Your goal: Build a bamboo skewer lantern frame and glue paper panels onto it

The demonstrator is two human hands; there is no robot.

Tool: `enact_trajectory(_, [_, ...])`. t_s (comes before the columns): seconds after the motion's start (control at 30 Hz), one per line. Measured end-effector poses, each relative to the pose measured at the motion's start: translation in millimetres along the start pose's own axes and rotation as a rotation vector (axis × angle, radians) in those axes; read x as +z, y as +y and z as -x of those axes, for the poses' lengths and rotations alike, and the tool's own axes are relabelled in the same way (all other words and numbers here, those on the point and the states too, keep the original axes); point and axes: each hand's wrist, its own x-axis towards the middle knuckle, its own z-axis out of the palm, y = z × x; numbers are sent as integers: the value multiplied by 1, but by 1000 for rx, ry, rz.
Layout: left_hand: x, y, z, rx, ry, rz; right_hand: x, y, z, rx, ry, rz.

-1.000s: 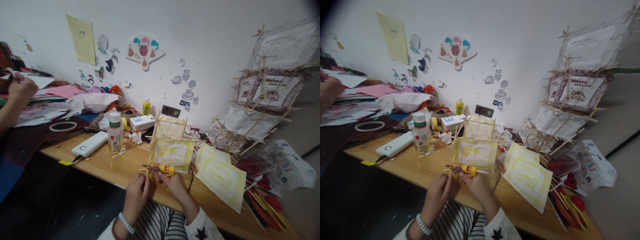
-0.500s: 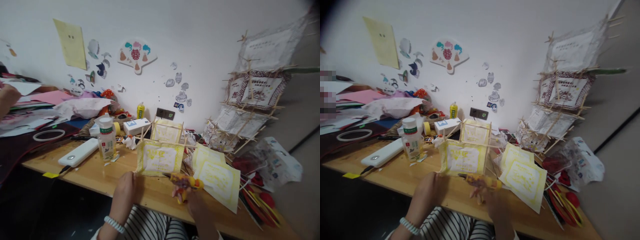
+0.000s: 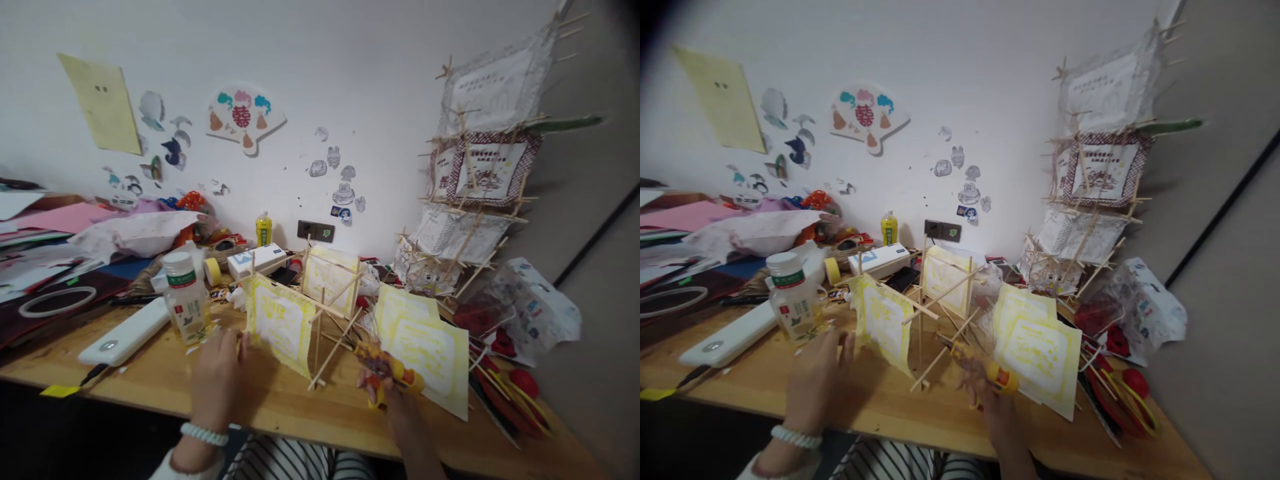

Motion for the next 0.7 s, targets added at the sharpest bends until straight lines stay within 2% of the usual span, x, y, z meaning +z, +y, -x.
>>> enact_trajectory(0.07, [-9,35,7,131,50,33,5,2,0,3,-11,29])
enact_trajectory(0.13, [-13,68,11,240,31,55,10,9,0,-21,-3,-13])
enact_trajectory(0.2, [-9,93,10,279,12,35,14,17,-2,-43,25,-73])
enact_trajectory(0.27, [-1,107,7,277,-3,-6,16,24,-4,-59,31,-124])
enact_trajectory(0.37, [9,111,1,280,-7,-27,18,27,-7,-60,4,-145])
enact_trajectory(0.5, [10,107,0,292,-15,2,20,20,-9,-39,-9,-135])
enact_trajectory(0.7, [4,96,7,264,-28,-44,37,12,-14,-18,119,-274])
